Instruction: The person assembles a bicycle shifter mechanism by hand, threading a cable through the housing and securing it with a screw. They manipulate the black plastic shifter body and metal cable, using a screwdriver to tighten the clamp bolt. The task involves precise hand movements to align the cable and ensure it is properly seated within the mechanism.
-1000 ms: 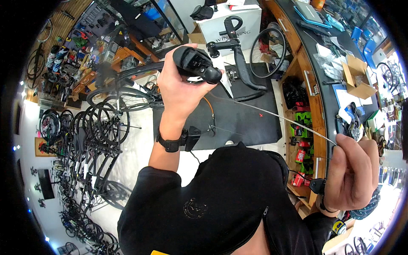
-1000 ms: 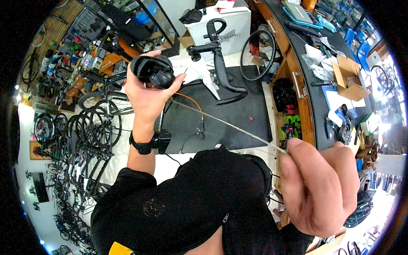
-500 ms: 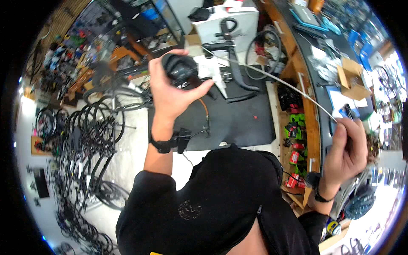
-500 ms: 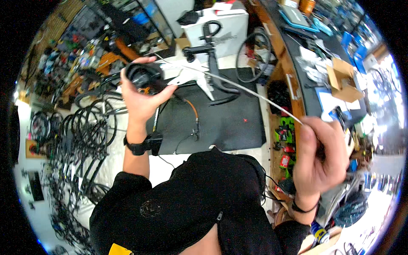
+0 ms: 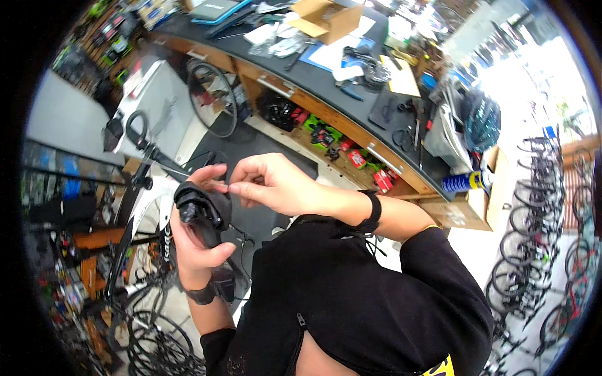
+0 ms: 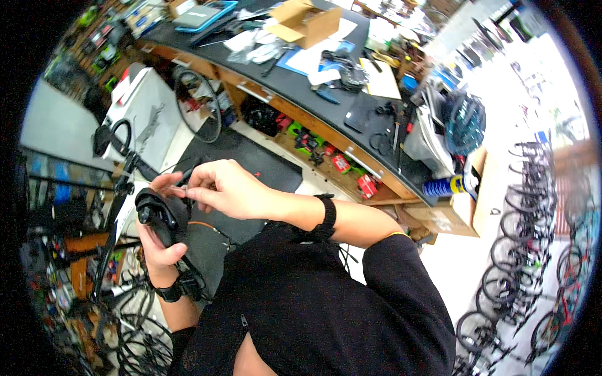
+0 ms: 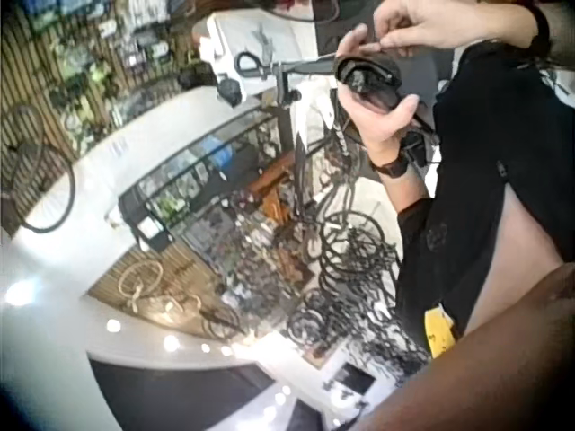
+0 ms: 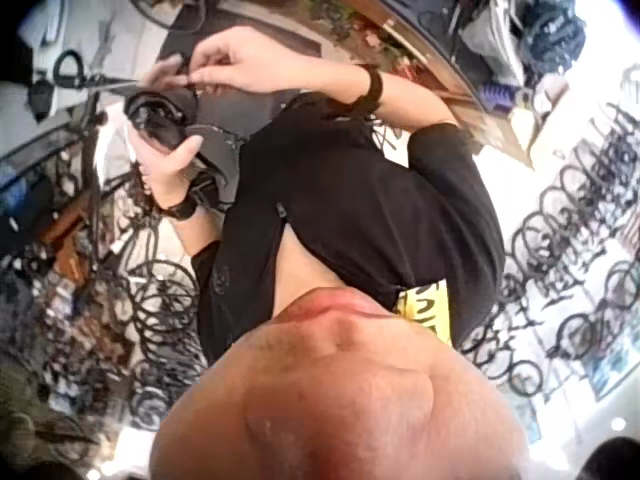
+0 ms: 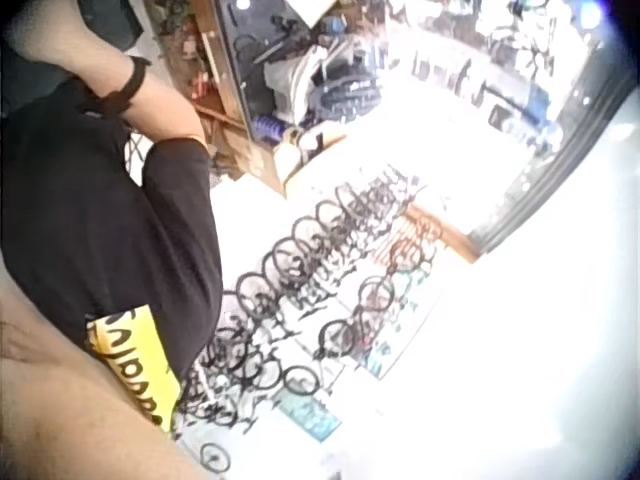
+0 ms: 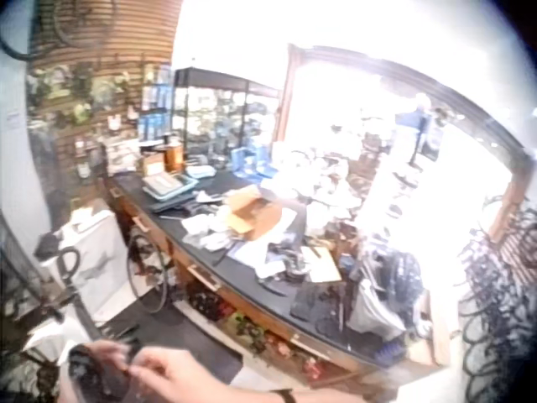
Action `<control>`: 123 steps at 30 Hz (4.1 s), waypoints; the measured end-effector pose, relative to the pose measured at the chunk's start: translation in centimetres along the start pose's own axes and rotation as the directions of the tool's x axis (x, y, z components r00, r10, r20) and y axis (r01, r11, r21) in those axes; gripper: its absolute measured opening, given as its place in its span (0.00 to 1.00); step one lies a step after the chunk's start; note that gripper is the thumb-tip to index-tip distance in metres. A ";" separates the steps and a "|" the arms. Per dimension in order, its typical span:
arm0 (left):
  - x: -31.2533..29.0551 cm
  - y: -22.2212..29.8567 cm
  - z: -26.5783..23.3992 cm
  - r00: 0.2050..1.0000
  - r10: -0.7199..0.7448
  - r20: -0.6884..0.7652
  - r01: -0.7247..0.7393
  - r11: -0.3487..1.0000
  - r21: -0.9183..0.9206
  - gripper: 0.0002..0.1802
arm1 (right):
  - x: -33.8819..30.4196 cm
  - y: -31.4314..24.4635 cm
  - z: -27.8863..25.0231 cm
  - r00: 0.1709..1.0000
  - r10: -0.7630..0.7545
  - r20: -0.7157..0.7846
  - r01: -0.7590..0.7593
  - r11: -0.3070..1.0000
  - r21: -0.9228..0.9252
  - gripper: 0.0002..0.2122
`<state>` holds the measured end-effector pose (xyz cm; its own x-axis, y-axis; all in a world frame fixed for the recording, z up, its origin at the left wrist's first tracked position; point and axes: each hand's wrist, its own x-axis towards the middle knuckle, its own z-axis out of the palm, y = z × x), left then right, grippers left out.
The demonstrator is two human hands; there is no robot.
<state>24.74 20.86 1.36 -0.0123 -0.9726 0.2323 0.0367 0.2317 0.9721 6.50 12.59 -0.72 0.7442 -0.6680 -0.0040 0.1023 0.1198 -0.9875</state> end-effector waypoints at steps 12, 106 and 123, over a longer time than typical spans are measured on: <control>0.6 -2.8 -2.6 0.982 -0.043 0.184 0.066 0.990 -0.126 0.55 | -3.1 3.9 -3.4 0.999 0.027 0.021 -0.015 0.903 -0.430 0.13; -8.2 2.1 5.5 0.916 -0.123 -0.383 0.219 0.951 0.219 0.54 | -10.9 17.0 -45.0 0.609 0.428 -0.668 -0.748 0.590 -0.304 0.27; -9.5 2.1 5.4 0.866 -0.098 -0.491 0.229 0.949 0.215 0.53 | -10.6 15.8 -43.8 0.575 0.443 -0.688 -0.773 0.570 -0.279 0.26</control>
<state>19.54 30.66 1.37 0.4766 -0.8745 0.0900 -0.1826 0.0017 0.9832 -28.73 -10.59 -23.13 0.0187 -0.8363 -0.5479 -0.7008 0.3799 -0.6038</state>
